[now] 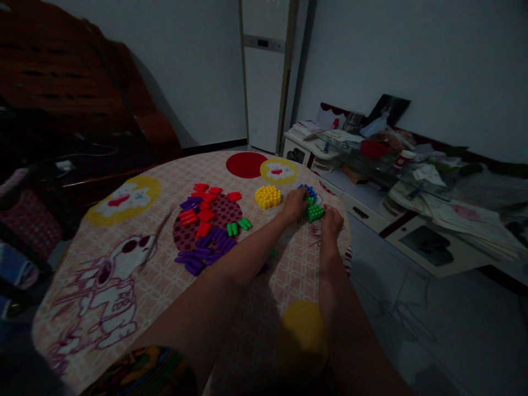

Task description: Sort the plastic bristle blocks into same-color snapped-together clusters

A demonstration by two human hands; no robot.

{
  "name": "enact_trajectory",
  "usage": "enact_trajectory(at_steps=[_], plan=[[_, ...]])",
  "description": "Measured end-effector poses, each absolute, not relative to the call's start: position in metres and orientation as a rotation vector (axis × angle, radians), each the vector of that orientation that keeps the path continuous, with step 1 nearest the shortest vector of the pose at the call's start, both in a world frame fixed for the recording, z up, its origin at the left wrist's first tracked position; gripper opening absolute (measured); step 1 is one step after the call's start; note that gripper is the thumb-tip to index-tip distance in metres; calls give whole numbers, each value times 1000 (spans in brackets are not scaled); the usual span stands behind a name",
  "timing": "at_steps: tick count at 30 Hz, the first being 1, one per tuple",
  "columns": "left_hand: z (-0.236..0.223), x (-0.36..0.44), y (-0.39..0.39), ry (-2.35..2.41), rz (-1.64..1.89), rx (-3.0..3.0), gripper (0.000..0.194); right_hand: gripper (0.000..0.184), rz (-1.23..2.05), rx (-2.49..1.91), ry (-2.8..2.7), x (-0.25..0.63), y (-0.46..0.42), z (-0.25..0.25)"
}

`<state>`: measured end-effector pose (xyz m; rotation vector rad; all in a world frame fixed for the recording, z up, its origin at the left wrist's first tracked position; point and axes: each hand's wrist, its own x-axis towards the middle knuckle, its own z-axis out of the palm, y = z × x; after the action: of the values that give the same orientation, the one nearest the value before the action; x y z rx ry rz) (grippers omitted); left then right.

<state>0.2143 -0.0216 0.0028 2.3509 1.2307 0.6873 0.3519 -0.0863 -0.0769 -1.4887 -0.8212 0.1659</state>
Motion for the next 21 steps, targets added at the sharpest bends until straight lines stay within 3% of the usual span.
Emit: enact_trajectory(at_steps=[6,11,15,21], plan=[[-10,220,-22,1176,683,2271,19,43,176,-1497,-814,353,-85,-78],[-13,218,-19,1138,713,2236,25,42,180,-1476,-826,355,-84,-80],[-1,199,-14,1111,690,2256,30,39,195,-1475,-785,352,-85,-78],[31,125,-17,934,616,2331,22,32,185,-1483,-764,345,-90,-71]])
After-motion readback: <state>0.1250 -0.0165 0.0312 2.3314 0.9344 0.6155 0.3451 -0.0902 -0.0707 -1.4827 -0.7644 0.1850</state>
